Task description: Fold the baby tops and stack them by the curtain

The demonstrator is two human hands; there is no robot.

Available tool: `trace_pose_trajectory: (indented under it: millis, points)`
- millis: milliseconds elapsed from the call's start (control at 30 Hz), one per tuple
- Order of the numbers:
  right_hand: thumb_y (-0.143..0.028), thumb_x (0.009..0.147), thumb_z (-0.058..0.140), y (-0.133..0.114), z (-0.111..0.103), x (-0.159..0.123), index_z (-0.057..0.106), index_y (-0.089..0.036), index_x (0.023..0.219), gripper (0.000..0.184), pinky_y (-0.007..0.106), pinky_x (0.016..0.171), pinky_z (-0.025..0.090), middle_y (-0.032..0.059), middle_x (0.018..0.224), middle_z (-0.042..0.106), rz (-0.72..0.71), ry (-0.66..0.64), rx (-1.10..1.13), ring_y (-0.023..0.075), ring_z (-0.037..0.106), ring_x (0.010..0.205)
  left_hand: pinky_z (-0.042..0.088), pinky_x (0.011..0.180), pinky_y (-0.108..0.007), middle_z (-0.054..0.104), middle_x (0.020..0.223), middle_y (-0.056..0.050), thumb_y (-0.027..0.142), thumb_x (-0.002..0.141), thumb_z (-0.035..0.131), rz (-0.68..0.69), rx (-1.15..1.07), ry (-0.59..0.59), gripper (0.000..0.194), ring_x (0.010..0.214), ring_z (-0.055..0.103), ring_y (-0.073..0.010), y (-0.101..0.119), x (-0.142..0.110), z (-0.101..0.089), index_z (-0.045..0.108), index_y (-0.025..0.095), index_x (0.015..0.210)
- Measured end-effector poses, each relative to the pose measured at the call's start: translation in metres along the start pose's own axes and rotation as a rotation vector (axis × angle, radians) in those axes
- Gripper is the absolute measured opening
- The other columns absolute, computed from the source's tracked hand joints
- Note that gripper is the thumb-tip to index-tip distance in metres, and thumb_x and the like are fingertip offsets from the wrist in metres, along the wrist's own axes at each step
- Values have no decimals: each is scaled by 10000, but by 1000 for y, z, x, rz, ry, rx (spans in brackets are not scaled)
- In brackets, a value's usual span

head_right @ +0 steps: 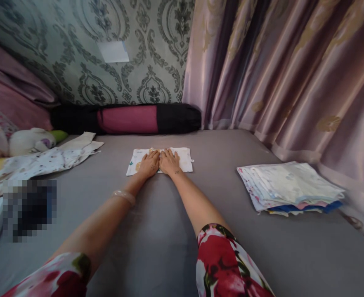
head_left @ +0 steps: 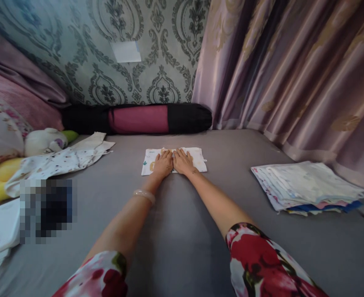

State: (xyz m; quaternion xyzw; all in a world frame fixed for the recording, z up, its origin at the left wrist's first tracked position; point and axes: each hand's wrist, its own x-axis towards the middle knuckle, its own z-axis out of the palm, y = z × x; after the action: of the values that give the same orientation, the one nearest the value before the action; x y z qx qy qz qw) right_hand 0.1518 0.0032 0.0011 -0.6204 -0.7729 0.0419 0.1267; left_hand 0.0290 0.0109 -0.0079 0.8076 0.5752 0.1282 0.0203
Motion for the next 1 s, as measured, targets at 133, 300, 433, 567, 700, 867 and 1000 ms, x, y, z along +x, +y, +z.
trace_pose_trajectory:
  millis: [133, 300, 433, 567, 700, 867, 1000]
  points:
    - [-302, 1003, 256, 2, 5, -3, 404, -137, 1466, 513, 454, 1185, 139, 91, 1556, 358, -8, 27, -2, 223, 256, 1452, 250, 1167, -469, 421, 1520, -114, 255, 975, 278, -5, 1, 4, 477, 1427, 337, -254, 1, -2, 2, 460, 153, 1404]
    - [-306, 1004, 263, 3, 3, -4, 414, -142, 1460, 508, 450, 1182, 146, 89, 1553, 364, -15, 24, -18, 220, 262, 1448, 273, 1157, -450, 454, 1490, -137, 263, 986, 273, 13, -4, 19, 456, 1402, 376, -240, 0, -7, -2, 482, 145, 1373]
    - [-307, 1002, 267, 5, 3, 0, 395, -138, 1470, 513, 469, 1183, 142, 95, 1563, 342, -8, -13, -17, 231, 246, 1454, 260, 1160, -467, 467, 1474, -146, 304, 988, 300, 55, 26, 22, 438, 1401, 369, -246, -22, -28, -12, 496, 155, 1350]
    - [-337, 1008, 254, -2, 1, 7, 384, -141, 1473, 522, 516, 1178, 134, 115, 1568, 325, 17, -65, 4, 260, 236, 1457, 237, 1174, -459, 457, 1482, -131, 334, 995, 296, -13, 35, 34, 444, 1415, 341, -253, -58, -60, -24, 491, 151, 1349]
    - [-338, 1008, 242, -22, 1, 14, 370, -134, 1479, 529, 515, 1180, 122, 118, 1569, 321, -30, -38, 21, 260, 219, 1461, 270, 1164, -414, 454, 1466, -161, 343, 997, 295, -125, 5, 90, 472, 1400, 356, -264, -81, -77, -27, 482, 100, 1355]
    - [-351, 1004, 235, -36, 13, 17, 360, -139, 1484, 540, 502, 1174, 140, 113, 1572, 315, -25, -43, -10, 253, 231, 1455, 318, 1134, -380, 491, 1407, -167, 333, 985, 327, -142, 0, 122, 445, 1349, 407, -254, -84, -77, -24, 523, 106, 1314]
    - [-350, 998, 229, -34, 20, 16, 368, -133, 1478, 544, 508, 1169, 149, 116, 1563, 333, -39, -8, -45, 262, 248, 1444, 342, 1109, -401, 550, 1328, -158, 321, 981, 326, -153, 16, 137, 416, 1289, 452, -265, -79, -77, -27, 565, 119, 1255]
